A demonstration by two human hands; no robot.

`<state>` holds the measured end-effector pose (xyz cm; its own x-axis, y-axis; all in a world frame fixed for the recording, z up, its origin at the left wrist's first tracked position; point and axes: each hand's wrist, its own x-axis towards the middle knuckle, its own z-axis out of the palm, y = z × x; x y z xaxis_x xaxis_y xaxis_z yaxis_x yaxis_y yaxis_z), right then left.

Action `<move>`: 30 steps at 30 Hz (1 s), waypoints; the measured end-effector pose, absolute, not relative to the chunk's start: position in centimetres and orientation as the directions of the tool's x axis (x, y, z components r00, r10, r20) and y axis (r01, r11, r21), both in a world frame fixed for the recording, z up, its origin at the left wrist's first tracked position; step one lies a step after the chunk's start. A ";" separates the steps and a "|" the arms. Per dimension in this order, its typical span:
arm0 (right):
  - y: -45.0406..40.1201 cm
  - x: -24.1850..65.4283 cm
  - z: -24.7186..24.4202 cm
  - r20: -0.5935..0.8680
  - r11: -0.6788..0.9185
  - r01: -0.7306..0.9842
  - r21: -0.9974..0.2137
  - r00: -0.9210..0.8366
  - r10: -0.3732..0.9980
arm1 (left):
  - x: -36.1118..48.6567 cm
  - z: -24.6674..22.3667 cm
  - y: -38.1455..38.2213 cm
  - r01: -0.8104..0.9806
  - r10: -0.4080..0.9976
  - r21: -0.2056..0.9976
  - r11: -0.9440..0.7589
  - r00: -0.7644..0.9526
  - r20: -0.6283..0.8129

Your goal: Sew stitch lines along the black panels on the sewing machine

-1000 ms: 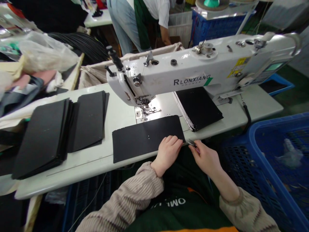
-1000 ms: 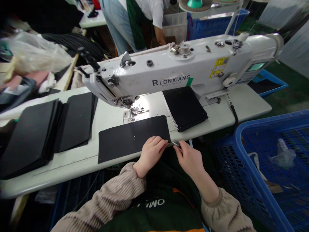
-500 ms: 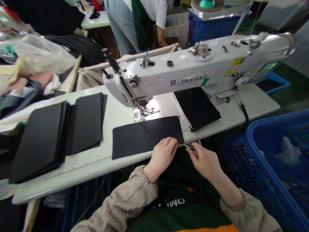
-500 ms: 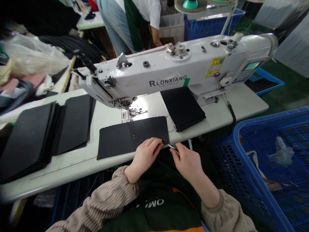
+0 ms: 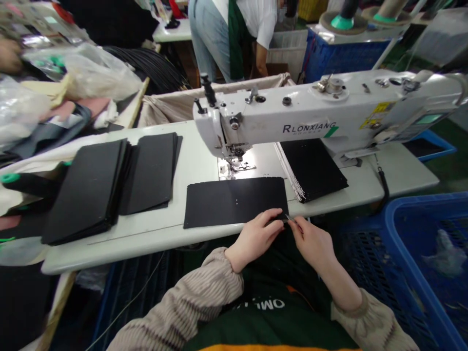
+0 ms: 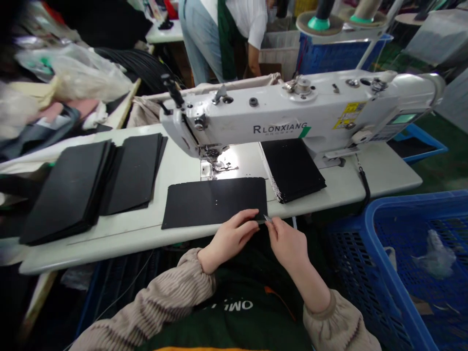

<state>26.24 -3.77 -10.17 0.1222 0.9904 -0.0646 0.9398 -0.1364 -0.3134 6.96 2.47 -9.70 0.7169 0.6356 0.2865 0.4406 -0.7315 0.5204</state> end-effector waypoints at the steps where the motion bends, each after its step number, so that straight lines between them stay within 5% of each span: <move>1: -3.8 26.4 -10.3 -0.027 -0.129 0.934 -0.333 0.127 0.992 | 6.1 -9.4 2.7 0.388 0.586 0.516 -0.764 0.752 0.302; 3: -3.7 26.5 -10.5 0.070 -0.096 0.928 -0.361 0.130 0.989 | 3.6 -8.9 3.2 0.368 0.557 0.492 -0.789 0.767 0.320; 7: -2.7 26.1 -10.9 0.153 0.002 0.943 -0.331 0.051 0.987 | -4.0 -9.2 4.2 0.694 0.786 0.373 -0.616 0.578 0.220; 10: -1.4 25.9 -10.6 0.156 0.154 0.883 -0.444 -0.093 0.983 | -10.1 -9.5 3.6 0.768 0.842 0.355 -0.532 0.525 0.125; 13: 0.0 25.8 -9.3 0.174 0.218 0.730 -0.648 -0.136 0.975 | -14.5 -8.5 1.9 0.692 0.873 0.571 -0.442 0.478 0.097; 19: 2.6 23.7 -5.0 0.137 0.113 0.605 -0.788 -0.008 0.991 | -17.6 -3.5 -0.2 0.334 0.992 0.940 0.076 -0.118 -0.038; 23: 3.6 21.5 -3.8 0.087 0.071 0.600 -0.797 -0.003 0.996 | -18.6 -1.6 0.6 0.041 0.956 0.963 0.265 -0.144 -0.257; 30: 4.3 18.5 -3.5 0.080 0.087 0.595 -0.799 -0.039 0.996 | -20.4 -1.6 2.5 -0.019 0.956 0.975 0.223 -0.191 -0.223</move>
<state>18.46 4.26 -3.50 -0.0389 0.9960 0.0798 0.5949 0.0873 -0.7991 -20.39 2.55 -1.57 -0.1909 0.9560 -0.2226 -0.0191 0.2231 0.9746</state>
